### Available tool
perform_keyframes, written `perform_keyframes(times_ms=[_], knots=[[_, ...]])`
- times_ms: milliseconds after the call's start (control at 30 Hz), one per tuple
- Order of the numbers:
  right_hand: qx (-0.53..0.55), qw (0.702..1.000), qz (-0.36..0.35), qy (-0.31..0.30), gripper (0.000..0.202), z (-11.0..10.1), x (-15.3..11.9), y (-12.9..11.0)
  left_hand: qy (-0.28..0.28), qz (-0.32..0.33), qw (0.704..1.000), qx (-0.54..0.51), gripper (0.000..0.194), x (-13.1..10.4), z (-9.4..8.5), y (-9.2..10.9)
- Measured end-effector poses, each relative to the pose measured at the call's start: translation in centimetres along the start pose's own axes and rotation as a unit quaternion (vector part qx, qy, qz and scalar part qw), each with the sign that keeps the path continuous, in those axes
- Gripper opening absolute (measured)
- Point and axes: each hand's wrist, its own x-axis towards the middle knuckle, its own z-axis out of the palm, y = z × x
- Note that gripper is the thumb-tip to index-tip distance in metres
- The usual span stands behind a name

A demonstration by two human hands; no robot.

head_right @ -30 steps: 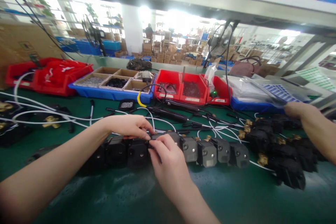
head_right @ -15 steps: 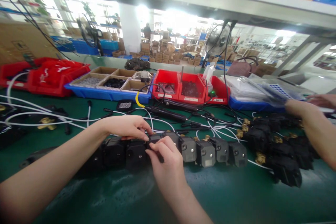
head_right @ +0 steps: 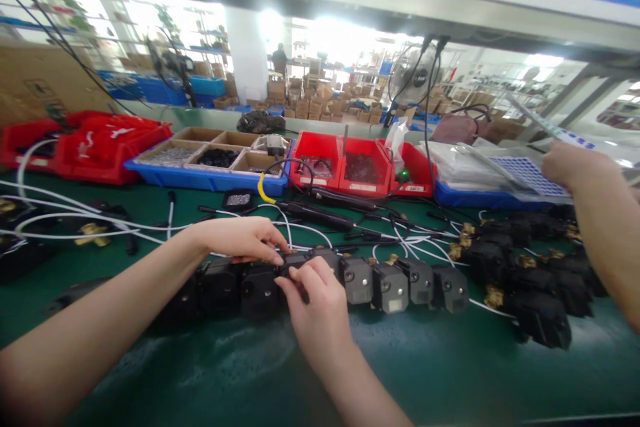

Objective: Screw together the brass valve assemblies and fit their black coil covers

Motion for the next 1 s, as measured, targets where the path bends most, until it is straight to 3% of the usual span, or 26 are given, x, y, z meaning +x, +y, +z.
perform_keyframes(times_ms=[167, 700, 800, 1000], knots=[[0.014, 1.000, -0.016, -0.010, 0.008, 0.2, 0.1, -0.1, 0.003, 0.018, 1.000, -0.002, 0.036, -0.1, 0.0, -0.5], [0.007, 0.966, -0.189, -0.174, 0.017, -2.7, 3.3, 1.7, -0.001, 0.015, 1.000, 0.011, 0.043, 0.1, -0.1, -0.9], [0.010, 0.974, -0.177, -0.142, 0.014, -2.3, 2.8, 1.8, 0.006, 0.014, 1.000, 0.009, 0.044, 0.1, -0.1, -1.0], [-0.006, 0.996, -0.083, -0.033, 0.007, -0.3, 0.2, 1.0, 0.017, 0.023, 0.999, 0.019, 0.040, 0.0, 0.0, -1.2]])
